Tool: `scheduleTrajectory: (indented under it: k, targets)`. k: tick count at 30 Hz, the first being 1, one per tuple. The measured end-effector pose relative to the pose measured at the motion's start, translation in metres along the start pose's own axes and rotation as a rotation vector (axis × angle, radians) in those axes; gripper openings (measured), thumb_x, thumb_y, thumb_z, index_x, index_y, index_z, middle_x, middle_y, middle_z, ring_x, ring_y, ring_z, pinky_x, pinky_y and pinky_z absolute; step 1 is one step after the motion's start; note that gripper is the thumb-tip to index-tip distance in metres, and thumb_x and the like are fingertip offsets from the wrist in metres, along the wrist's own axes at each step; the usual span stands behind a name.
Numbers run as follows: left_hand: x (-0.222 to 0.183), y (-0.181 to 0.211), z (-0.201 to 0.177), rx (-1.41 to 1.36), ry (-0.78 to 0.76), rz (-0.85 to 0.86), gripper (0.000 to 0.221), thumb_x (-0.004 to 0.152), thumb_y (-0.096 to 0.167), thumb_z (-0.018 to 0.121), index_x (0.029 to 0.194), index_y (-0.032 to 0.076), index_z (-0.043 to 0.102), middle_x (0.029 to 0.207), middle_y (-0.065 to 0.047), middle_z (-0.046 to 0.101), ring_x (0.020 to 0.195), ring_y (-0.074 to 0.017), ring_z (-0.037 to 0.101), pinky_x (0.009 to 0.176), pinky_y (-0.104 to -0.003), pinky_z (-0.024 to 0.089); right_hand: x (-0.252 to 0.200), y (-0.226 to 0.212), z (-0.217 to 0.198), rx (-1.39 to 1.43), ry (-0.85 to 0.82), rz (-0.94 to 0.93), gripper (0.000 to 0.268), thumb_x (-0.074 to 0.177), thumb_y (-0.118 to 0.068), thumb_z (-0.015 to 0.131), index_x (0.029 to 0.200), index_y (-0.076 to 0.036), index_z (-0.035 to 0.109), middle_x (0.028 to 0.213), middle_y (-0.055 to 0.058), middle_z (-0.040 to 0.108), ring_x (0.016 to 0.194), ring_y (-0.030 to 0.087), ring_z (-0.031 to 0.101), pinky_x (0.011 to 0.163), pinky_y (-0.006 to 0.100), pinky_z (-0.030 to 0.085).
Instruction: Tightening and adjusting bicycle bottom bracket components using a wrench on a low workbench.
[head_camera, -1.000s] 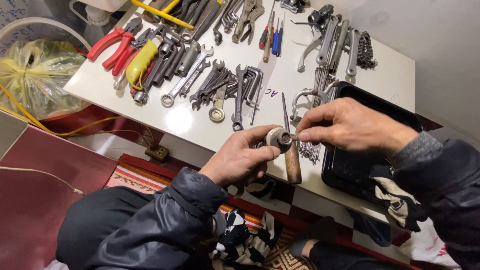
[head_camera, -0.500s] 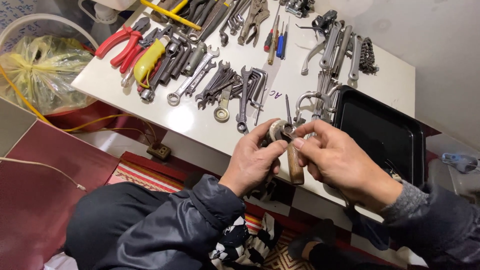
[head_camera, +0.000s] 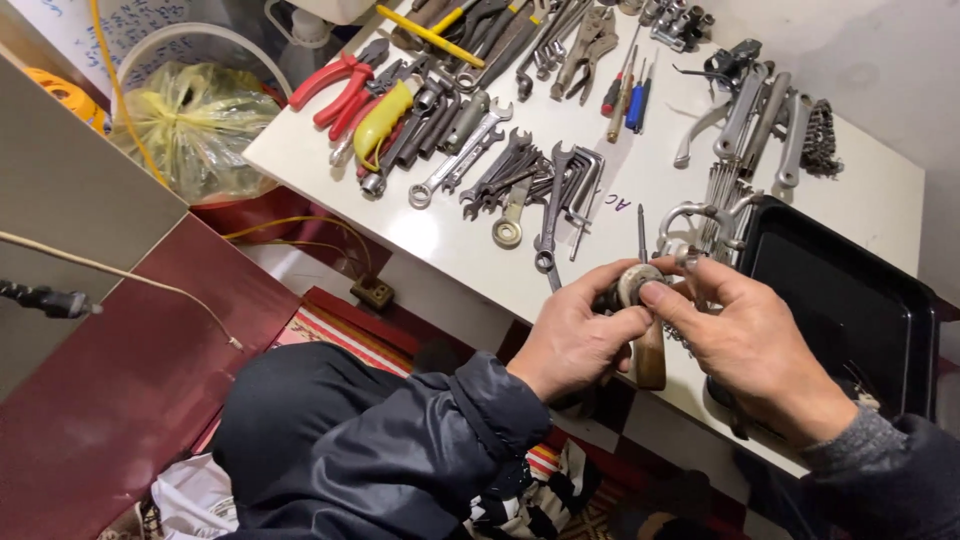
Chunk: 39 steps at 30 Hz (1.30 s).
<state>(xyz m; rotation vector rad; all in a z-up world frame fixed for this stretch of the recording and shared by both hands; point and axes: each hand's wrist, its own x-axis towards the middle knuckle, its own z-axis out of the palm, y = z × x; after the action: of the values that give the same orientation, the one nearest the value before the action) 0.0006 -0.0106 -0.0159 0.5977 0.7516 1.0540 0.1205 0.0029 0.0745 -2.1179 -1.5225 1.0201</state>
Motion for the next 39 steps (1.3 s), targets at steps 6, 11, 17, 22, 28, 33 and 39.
scheduleTrajectory:
  k: [6, 11, 17, 22, 28, 33, 39]
  targets:
    - [-0.001, 0.006, -0.006, 0.099, -0.029, 0.009, 0.065, 0.082, 0.013, 0.066, 0.145, 0.004, 0.055, 0.098, -0.012, 0.061, 0.069, -0.0143, 0.058, 0.051, -0.027, 0.059, 0.008, 0.011, 0.0, 0.161, -0.028, -0.024, 0.021, 0.092, -0.012, 0.072, 0.11, -0.001, 0.074, 0.088, 0.005, 0.064, 0.072, 0.014, 0.048, 0.063, 0.029, 0.04]
    - [-0.006, 0.024, -0.015, 0.467, -0.034, 0.022, 0.085, 0.072, 0.03, 0.064, 0.152, 0.014, 0.043, 0.139, -0.012, 0.06, 0.099, -0.0176, 0.068, 0.084, -0.03, 0.058, 0.012, 0.012, -0.003, 0.18, -0.033, 0.004, 0.023, 0.09, -0.014, 0.074, 0.111, -0.003, 0.074, 0.064, 0.007, 0.043, 0.049, 0.016, 0.032, 0.045, 0.031, 0.026]
    - [-0.011, 0.048, -0.039, 0.27, -0.137, 0.051, 0.066, 0.085, 0.01, 0.066, 0.147, 0.0, 0.042, 0.144, -0.025, 0.054, 0.064, -0.0154, 0.069, 0.065, -0.028, 0.064, 0.03, 0.033, -0.01, 0.269, 0.001, -0.036, 0.02, 0.092, -0.014, 0.073, 0.107, -0.002, 0.07, 0.061, 0.004, 0.045, 0.045, 0.012, 0.029, 0.04, 0.029, 0.024]
    - [0.019, 0.017, -0.068, 0.092, -0.063, 0.031, 0.056, 0.086, 0.006, 0.069, 0.139, 0.002, 0.051, 0.116, -0.026, 0.072, 0.07, -0.0244, 0.075, 0.055, -0.028, 0.061, 0.043, 0.045, -0.02, 0.421, -0.045, 0.023, 0.013, 0.094, -0.009, 0.071, 0.104, -0.001, 0.067, 0.063, 0.004, 0.045, 0.042, 0.012, 0.026, 0.038, 0.028, 0.019]
    - [0.038, -0.002, -0.08, 0.087, 0.022, 0.028, 0.042, 0.091, 0.008, 0.063, 0.13, -0.004, 0.054, 0.123, -0.027, 0.071, 0.075, -0.0248, 0.077, 0.04, -0.025, 0.056, 0.043, 0.049, -0.02, 0.436, -0.045, 0.03, 0.011, 0.094, -0.009, 0.071, 0.102, -0.003, 0.067, 0.059, 0.002, 0.044, 0.041, 0.009, 0.027, 0.038, 0.026, 0.018]
    - [0.041, 0.0, -0.083, 0.501, 0.27, 0.012, 0.045, 0.085, 0.013, 0.062, 0.129, 0.008, 0.069, 0.1, -0.003, 0.074, 0.069, -0.0107, 0.068, 0.08, -0.026, 0.057, 0.036, 0.043, -0.02, 0.315, -0.02, -0.029, 0.012, 0.094, -0.013, 0.073, 0.096, -0.002, 0.069, 0.058, 0.003, 0.044, 0.042, 0.011, 0.029, 0.038, 0.027, 0.025]
    - [0.052, -0.023, -0.096, 0.94, 0.314, 0.347, 0.041, 0.09, 0.019, 0.056, 0.127, 0.009, 0.069, 0.114, -0.008, 0.078, 0.044, -0.0093, 0.05, 0.056, -0.029, 0.054, 0.033, 0.037, -0.015, 0.36, -0.107, -0.008, 0.017, 0.094, -0.015, 0.072, 0.098, -0.001, 0.063, 0.059, 0.005, 0.043, 0.042, 0.012, 0.03, 0.038, 0.028, 0.023]
